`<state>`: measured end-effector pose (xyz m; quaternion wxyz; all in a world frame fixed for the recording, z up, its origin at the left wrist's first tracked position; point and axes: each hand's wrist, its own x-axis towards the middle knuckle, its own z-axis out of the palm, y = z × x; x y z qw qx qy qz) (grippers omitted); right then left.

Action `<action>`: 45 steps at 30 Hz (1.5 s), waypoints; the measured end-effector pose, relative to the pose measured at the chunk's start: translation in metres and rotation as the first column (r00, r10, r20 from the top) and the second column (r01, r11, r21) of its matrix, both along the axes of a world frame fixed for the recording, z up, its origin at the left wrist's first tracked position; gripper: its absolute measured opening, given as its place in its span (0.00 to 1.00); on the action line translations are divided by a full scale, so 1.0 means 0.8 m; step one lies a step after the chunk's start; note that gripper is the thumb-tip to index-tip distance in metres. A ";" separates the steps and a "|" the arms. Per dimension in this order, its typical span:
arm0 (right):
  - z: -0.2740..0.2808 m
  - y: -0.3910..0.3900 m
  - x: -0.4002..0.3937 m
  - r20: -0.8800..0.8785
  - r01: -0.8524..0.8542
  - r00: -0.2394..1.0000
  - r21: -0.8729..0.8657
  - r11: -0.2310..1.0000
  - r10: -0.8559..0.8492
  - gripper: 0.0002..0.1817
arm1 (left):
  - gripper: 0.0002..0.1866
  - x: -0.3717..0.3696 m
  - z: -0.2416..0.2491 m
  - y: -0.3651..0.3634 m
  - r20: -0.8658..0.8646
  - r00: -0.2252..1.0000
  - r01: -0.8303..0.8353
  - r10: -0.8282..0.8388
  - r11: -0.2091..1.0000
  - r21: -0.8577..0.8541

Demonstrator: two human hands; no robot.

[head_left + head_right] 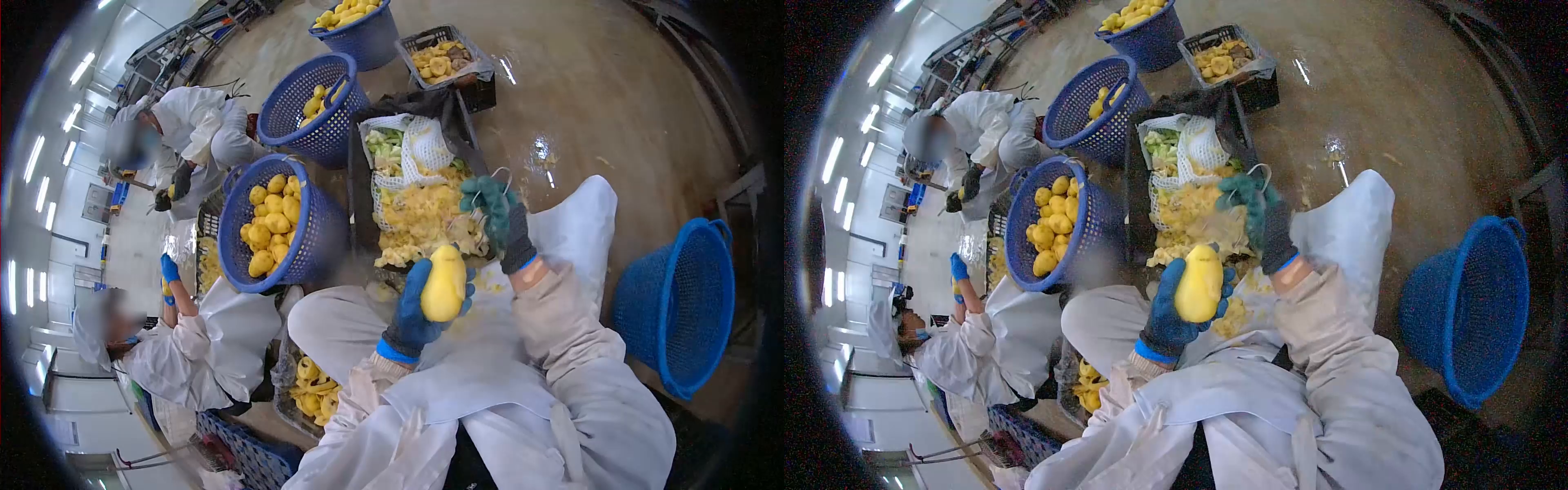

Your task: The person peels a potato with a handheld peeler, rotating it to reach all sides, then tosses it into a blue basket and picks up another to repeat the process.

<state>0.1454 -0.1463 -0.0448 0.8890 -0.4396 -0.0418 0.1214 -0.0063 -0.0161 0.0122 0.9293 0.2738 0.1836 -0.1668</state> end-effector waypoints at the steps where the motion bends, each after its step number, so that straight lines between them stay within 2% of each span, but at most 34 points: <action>1: 0.009 0.005 -0.013 0.072 -0.080 0.994 -0.088 0.993 0.086 0.18 | 0.28 0.000 -0.006 0.002 0.031 0.999 0.022 -0.023 0.999 0.042; 3: 0.036 0.014 -0.033 0.192 -0.206 0.946 -0.275 0.939 0.263 0.18 | 0.28 0.002 -0.023 0.010 0.093 0.992 0.071 -0.083 0.989 0.129; 5: 0.004 0.008 -0.011 0.071 -0.151 0.986 0.042 0.988 0.148 0.17 | 0.28 -0.002 -0.017 0.004 0.070 0.996 0.045 -0.052 0.994 0.097; 7: 0.001 -0.007 0.005 -0.118 -0.020 0.992 0.127 0.992 0.035 0.16 | 0.29 0.001 -0.008 0.005 0.065 0.998 0.014 -0.021 0.995 0.102; 8: 0.002 -0.006 -0.001 -0.043 -0.104 0.992 0.214 0.971 0.116 0.15 | 0.28 0.000 -0.007 0.005 0.061 0.998 0.004 -0.011 0.993 0.114; 11: 0.006 0.018 -0.035 0.062 -0.228 0.973 0.136 0.964 0.221 0.15 | 0.29 -0.001 -0.012 0.000 0.050 0.999 -0.002 -0.005 0.992 0.130; 15: -0.021 -0.004 0.007 -0.054 0.018 0.998 0.096 0.995 -0.013 0.13 | 0.29 0.000 -0.009 0.007 0.093 0.996 0.005 -0.014 0.995 0.099; 16: 0.000 -0.002 -0.012 0.008 -0.070 0.998 0.191 0.979 0.070 0.12 | 0.29 -0.004 -0.008 0.006 0.107 0.994 0.008 -0.016 0.998 0.068; 19: 0.037 0.012 -0.042 0.158 -0.200 0.963 -0.123 0.972 0.218 0.12 | 0.31 -0.005 -0.034 0.015 0.139 0.987 0.071 -0.075 0.997 0.037; 20: 0.009 0.015 -0.017 0.506 0.180 0.861 -0.392 0.902 0.048 0.13 | 0.32 -0.006 -0.025 0.013 0.125 0.990 0.064 -0.064 0.998 0.007; 21: -0.017 0.001 -0.003 0.341 0.141 0.939 -0.256 0.956 -0.047 0.14 | 0.33 -0.008 -0.012 0.010 0.115 0.992 0.050 -0.047 0.999 -0.020; 23: 0.004 -0.009 0.008 -0.055 0.141 0.989 0.045 0.989 -0.138 0.16 | 0.34 -0.006 0.000 0.014 0.091 0.996 0.008 -0.002 0.998 -0.066; 24: 0.022 -0.006 -0.008 -0.117 0.118 0.987 0.062 0.991 -0.110 0.18 | 0.34 -0.011 0.001 0.013 0.064 0.997 -0.026 0.032 0.995 -0.097; 25: 0.038 -0.002 -0.021 -0.037 0.056 0.998 0.054 0.997 -0.054 0.18 | 0.34 -0.011 0.001 0.010 0.045 0.997 -0.054 0.060 0.990 -0.128; 26: 0.049 0.001 -0.031 0.044 -0.001 0.999 0.044 0.999 -0.001 0.18 | 0.36 -0.014 -0.010 0.011 0.078 0.993 -0.080 0.084 0.995 -0.053; 28: 0.054 0.010 -0.049 0.240 -0.100 0.966 0.002 0.995 0.097 0.17 | 0.37 -0.019 -0.020 0.016 0.131 0.991 -0.028 0.020 0.998 0.060; 31: 0.031 0.016 -0.016 0.140 -0.080 0.988 0.073 0.994 0.070 0.14 | 0.38 -0.017 -0.016 0.019 0.290 0.955 0.001 -0.056 0.983 0.186; 32: 0.038 0.010 -0.011 -0.060 0.072 0.995 -0.054 0.996 -0.075 0.14 | 0.39 -0.016 -0.012 0.021 0.356 0.931 -0.003 -0.078 0.975 0.221; 35: 0.039 0.012 -0.022 0.240 -0.023 0.970 -0.052 0.998 0.035 0.14 | 0.40 -0.014 0.004 0.009 0.399 0.917 -0.219 0.017 0.855 0.469; 36: 0.038 0.009 -0.026 0.241 0.005 0.970 -0.093 0.996 0.018 0.15 | 0.40 -0.013 0.014 0.005 0.398 0.917 -0.249 0.018 0.805 0.539; 39: 0.026 0.016 -0.029 0.263 0.084 0.964 -0.195 0.977 -0.030 0.16 | 0.39 -0.008 0.000 0.011 0.452 0.891 -0.262 -0.043 0.765 0.588; 40: 0.026 0.016 -0.017 -0.087 0.051 0.995 0.107 0.993 -0.042 0.19 | 0.39 -0.005 0.005 0.011 0.419 0.908 -0.250 0.023 0.832 0.495; 42: 0.022 0.009 -0.027 0.218 -0.101 0.972 0.042 0.994 0.089 0.16 | 0.37 -0.007 0.016 -0.001 0.310 0.938 -0.242 0.153 0.931 0.275; 43: 0.040 0.000 -0.043 0.350 -0.163 0.924 -0.008 0.987 0.156 0.17 | 0.36 -0.013 0.008 0.000 0.236 0.961 -0.199 0.142 0.951 0.236; 45: 0.057 0.013 -0.046 0.336 -0.070 0.936 -0.106 0.992 0.102 0.22 | 0.35 -0.013 -0.009 0.005 0.115 0.989 -0.108 0.092 0.983 0.148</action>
